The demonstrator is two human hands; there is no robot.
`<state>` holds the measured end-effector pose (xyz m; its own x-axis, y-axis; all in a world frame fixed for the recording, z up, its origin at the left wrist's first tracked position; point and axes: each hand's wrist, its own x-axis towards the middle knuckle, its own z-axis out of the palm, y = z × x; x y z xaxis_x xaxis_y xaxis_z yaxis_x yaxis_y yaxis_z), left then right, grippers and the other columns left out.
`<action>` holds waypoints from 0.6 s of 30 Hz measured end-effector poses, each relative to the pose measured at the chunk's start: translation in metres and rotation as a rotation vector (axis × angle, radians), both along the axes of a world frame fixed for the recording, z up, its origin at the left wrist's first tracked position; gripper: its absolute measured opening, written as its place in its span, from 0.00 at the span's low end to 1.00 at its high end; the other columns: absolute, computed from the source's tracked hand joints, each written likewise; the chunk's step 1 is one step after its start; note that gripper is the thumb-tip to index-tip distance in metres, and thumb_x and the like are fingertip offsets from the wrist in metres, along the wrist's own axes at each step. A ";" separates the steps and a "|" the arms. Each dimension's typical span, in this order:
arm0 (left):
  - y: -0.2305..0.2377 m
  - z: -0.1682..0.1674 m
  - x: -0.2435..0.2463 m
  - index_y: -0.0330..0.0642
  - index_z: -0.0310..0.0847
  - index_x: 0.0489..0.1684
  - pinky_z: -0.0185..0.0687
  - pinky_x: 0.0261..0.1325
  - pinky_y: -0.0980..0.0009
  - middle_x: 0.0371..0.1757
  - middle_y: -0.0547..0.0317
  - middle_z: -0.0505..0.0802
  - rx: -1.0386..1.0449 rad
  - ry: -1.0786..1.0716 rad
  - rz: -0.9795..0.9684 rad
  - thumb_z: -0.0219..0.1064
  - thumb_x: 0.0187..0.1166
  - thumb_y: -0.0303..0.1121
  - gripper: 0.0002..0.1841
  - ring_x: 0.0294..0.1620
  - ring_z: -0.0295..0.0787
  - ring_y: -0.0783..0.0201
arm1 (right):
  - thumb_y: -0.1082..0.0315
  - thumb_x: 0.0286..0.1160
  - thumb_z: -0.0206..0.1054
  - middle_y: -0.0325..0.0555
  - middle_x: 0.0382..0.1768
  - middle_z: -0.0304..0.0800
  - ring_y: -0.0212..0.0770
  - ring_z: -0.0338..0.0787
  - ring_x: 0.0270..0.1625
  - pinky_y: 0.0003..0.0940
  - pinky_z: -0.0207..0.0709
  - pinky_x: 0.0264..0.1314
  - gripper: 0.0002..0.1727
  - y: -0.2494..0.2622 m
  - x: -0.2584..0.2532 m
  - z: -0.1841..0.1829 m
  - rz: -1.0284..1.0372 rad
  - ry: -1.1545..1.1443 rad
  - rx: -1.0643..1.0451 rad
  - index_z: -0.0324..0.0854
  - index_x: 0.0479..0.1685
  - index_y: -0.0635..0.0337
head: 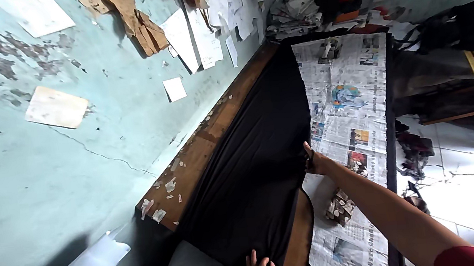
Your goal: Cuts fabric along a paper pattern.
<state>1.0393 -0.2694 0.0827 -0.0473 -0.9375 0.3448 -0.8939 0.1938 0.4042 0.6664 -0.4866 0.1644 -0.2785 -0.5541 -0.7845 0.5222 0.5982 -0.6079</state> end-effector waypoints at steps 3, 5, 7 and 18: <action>0.000 -0.001 0.000 0.39 0.88 0.45 0.46 0.90 0.40 0.79 0.37 0.80 0.004 0.003 0.002 0.54 0.79 0.40 0.18 0.87 0.65 0.34 | 0.30 0.80 0.57 0.39 0.27 0.71 0.35 0.77 0.24 0.33 0.79 0.33 0.33 0.000 -0.001 -0.006 -0.019 0.044 -0.011 0.73 0.54 0.55; 0.000 0.001 0.000 0.38 0.89 0.45 0.47 0.90 0.38 0.79 0.36 0.80 0.008 0.015 -0.007 0.55 0.79 0.40 0.18 0.86 0.65 0.34 | 0.30 0.80 0.56 0.39 0.28 0.72 0.35 0.78 0.26 0.33 0.80 0.34 0.34 -0.001 -0.005 -0.003 0.008 0.053 -0.002 0.72 0.56 0.56; -0.001 0.002 0.001 0.38 0.89 0.45 0.47 0.89 0.37 0.78 0.36 0.81 0.016 0.016 -0.008 0.55 0.79 0.39 0.18 0.86 0.66 0.34 | 0.26 0.78 0.54 0.40 0.30 0.73 0.37 0.80 0.29 0.36 0.81 0.38 0.38 -0.007 -0.011 0.001 0.043 0.043 0.017 0.72 0.58 0.55; -0.001 0.001 0.000 0.39 0.88 0.45 0.47 0.90 0.39 0.78 0.36 0.81 0.000 0.000 -0.008 0.55 0.80 0.40 0.17 0.86 0.66 0.34 | 0.31 0.81 0.57 0.37 0.24 0.70 0.34 0.76 0.22 0.32 0.79 0.31 0.31 -0.027 -0.029 0.002 -0.039 0.030 0.003 0.71 0.47 0.53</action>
<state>1.0397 -0.2705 0.0836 -0.0549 -0.9369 0.3451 -0.8922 0.2012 0.4043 0.6375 -0.5138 0.1663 -0.3230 -0.5396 -0.7775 0.5271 0.5797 -0.6214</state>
